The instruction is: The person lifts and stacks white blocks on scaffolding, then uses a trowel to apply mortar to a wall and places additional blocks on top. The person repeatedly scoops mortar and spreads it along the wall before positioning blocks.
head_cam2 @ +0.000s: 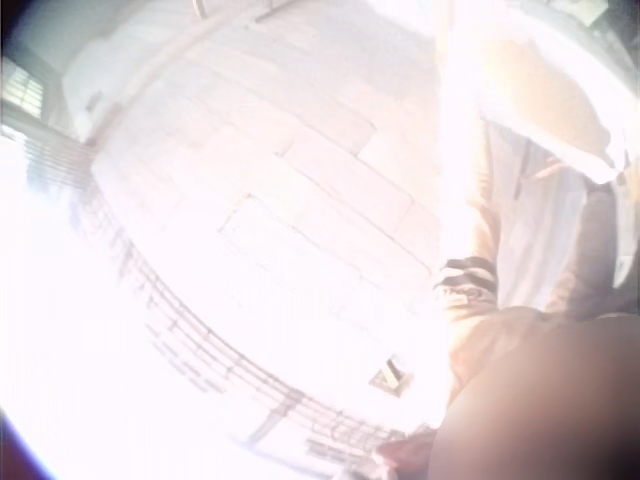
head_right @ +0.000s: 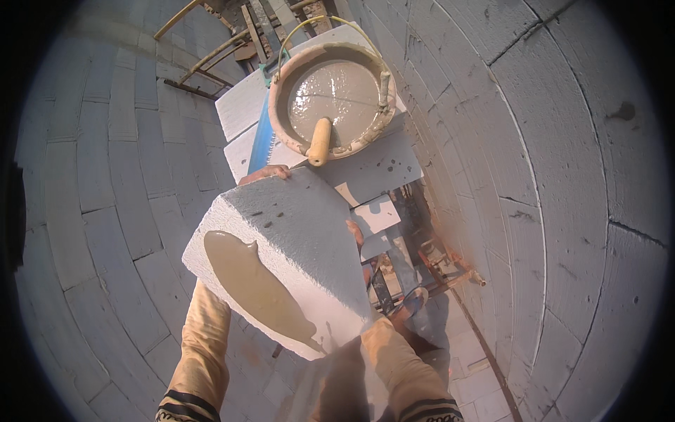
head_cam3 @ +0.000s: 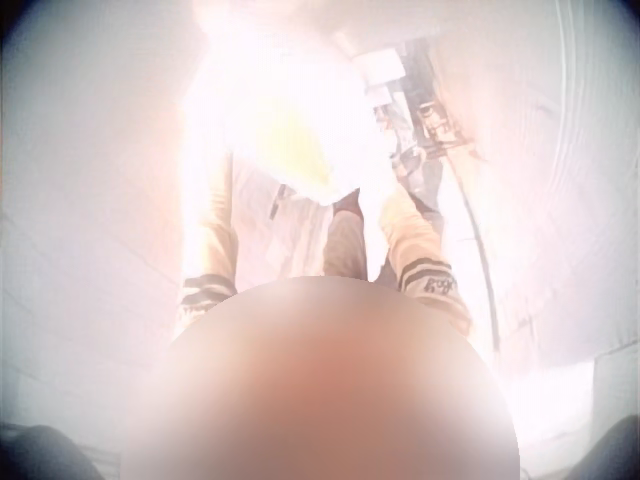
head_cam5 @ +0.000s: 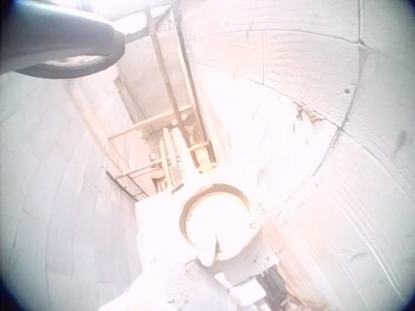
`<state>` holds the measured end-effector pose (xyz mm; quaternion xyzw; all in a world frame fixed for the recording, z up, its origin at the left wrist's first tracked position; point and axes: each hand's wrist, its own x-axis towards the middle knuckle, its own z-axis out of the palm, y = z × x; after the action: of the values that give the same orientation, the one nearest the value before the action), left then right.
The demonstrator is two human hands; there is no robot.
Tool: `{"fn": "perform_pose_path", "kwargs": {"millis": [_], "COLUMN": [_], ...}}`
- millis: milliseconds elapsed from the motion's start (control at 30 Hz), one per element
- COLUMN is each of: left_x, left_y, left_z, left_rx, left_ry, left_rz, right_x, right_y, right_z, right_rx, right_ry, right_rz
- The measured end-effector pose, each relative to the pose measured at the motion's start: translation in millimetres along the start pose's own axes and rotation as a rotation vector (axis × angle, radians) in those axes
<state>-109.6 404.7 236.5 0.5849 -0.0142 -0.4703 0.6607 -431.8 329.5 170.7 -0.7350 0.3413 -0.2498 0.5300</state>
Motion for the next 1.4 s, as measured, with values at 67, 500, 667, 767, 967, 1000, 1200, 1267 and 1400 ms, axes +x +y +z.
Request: {"fn": "perform_pose_path", "kwargs": {"millis": [67,500,667,767,967,1000,1200,1267,1400], "left_x": [-15.9,-254.3,-353.2,-407.8,-513.0,-534.6,-724.7,-769.7,-805.9], "left_y": [17.1,214.6,265.4,291.5,380.1,406.3,543.9,534.2,509.9], "left_z": [20.4,255.0,370.3,443.2,601.5,621.2,705.6,789.5,858.9], "left_rx": [0.007,0.123,0.147,0.157,0.321,0.33,0.816,1.027,1.026], "left_ry": [-0.031,-0.331,-0.542,-0.702,-1.027,-0.772,-1.126,-1.449,-1.303], "left_rz": [0.003,0.047,0.09,0.059,-0.025,0.256,2.339,2.376,2.314], "right_x": [20.9,-8.0,-98.9,-156.1,-241.8,-259.5,-319.1,-347.9,-372.8], "right_y": [-19.9,-384.0,-538.1,-580.6,-607.0,-614.8,-692.6,-724.8,-794.8], "right_z": [-16.6,-300.3,-402.1,-423.4,-502.7,-516.1,-586.9,-615.9,-674.2], "right_rx": [0.043,-0.251,-0.26,-0.146,-0.174,-0.182,-0.174,-0.601,-0.755], "right_ry": [0.042,0.095,0.198,0.539,0.92,0.974,1.066,1.114,1.087], "right_rz": [-0.06,-0.386,-0.261,-0.198,-0.309,-0.325,-0.281,-0.137,-0.06]}}
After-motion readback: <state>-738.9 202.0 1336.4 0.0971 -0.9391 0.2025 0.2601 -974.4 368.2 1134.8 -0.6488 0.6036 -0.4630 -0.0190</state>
